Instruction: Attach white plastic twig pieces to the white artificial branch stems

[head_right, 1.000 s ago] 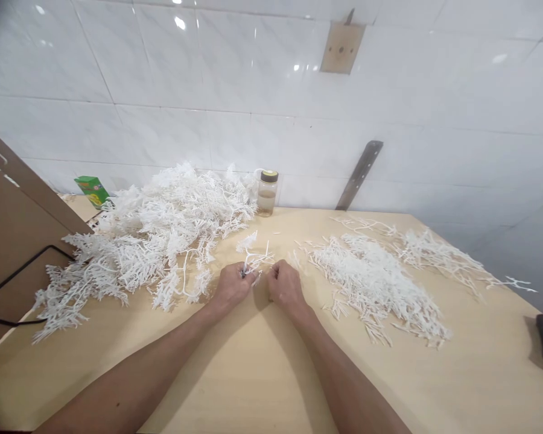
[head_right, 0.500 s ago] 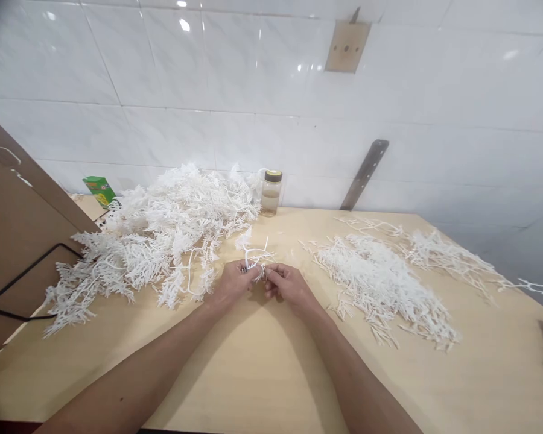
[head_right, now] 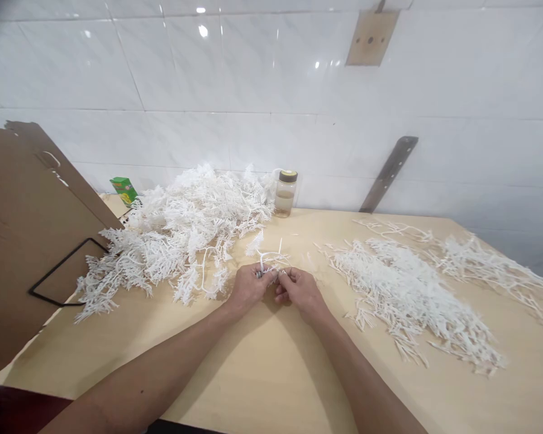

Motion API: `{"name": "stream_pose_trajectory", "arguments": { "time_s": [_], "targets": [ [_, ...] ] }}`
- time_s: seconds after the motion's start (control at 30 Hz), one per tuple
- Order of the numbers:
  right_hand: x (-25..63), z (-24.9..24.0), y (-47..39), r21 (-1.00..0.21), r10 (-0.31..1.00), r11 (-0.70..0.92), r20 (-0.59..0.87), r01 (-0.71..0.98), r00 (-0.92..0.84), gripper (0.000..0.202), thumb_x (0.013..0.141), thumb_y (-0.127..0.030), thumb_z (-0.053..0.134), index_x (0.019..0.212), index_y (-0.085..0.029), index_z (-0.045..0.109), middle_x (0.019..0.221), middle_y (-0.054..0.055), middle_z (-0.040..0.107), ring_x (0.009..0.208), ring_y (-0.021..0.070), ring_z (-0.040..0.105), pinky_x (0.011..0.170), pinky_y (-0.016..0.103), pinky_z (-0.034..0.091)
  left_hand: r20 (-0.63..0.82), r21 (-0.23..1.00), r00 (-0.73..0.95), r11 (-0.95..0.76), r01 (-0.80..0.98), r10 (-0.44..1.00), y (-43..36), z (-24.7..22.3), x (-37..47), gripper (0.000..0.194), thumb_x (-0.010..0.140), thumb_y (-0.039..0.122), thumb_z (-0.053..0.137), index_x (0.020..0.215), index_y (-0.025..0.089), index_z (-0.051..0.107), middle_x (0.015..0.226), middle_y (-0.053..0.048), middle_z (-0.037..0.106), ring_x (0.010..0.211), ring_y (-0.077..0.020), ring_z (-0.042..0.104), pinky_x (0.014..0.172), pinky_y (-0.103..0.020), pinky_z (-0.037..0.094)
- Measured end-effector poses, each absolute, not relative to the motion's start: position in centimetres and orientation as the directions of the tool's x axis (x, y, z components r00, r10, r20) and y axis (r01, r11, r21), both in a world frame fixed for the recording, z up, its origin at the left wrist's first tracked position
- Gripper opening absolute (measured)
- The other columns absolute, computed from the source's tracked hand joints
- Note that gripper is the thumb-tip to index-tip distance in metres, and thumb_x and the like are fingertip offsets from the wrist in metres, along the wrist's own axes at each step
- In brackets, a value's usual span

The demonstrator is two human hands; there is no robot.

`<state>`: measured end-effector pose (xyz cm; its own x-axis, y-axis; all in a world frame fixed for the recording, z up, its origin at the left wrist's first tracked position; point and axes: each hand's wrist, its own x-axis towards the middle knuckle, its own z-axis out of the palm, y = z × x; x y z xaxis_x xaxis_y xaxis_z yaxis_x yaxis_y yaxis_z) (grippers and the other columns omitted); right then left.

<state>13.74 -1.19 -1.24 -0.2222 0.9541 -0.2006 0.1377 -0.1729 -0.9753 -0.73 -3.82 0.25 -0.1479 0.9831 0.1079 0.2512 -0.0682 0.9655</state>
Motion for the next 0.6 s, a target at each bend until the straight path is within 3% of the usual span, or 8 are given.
{"name": "stream_pose_trajectory", "arguments": {
  "time_s": [0.23,0.47,0.6],
  "targets": [
    [13.57,-1.36,-1.29,-0.971,0.963,-0.129,-0.171,0.203,-0.207,0.022,0.078,-0.039,0.062,0.074,-0.018,0.058,0.057,-0.003,0.058,0.041,0.0117,0.059,0.038,0.019,0.038,0.115,0.976,-0.124,-0.089,0.197,0.986,-3.89,0.33,-0.57,0.025,0.077,0.035,0.060,0.062,0.016,0.065,0.060,0.000,0.061,0.059,-0.0122,0.050,0.059,-0.024,0.038],
    [13.42,-0.82,-2.01,-0.937,0.965,-0.051,-0.135,0.345,-0.224,0.020,0.079,-0.038,0.060,0.071,-0.021,0.055,0.051,-0.003,0.058,0.041,0.0146,0.059,0.041,0.024,0.047,0.091,0.948,-0.158,-0.037,0.316,0.983,-3.66,0.33,-0.96,0.024,0.076,0.032,0.059,0.058,0.017,0.054,0.055,0.003,0.050,0.056,-0.0112,0.045,0.058,-0.024,0.035],
    [13.26,-0.60,-1.94,-0.934,0.967,-0.084,-0.160,0.347,-0.197,0.016,0.079,-0.034,0.058,0.070,-0.021,0.055,0.052,-0.003,0.059,0.039,0.0140,0.057,0.039,0.024,0.045,0.181,0.918,-0.200,-0.093,0.384,0.963,-3.51,-0.34,-0.53,0.021,0.079,0.030,0.056,0.063,0.018,0.051,0.060,0.002,0.052,0.060,-0.0126,0.046,0.060,-0.025,0.035]
  ]
}}
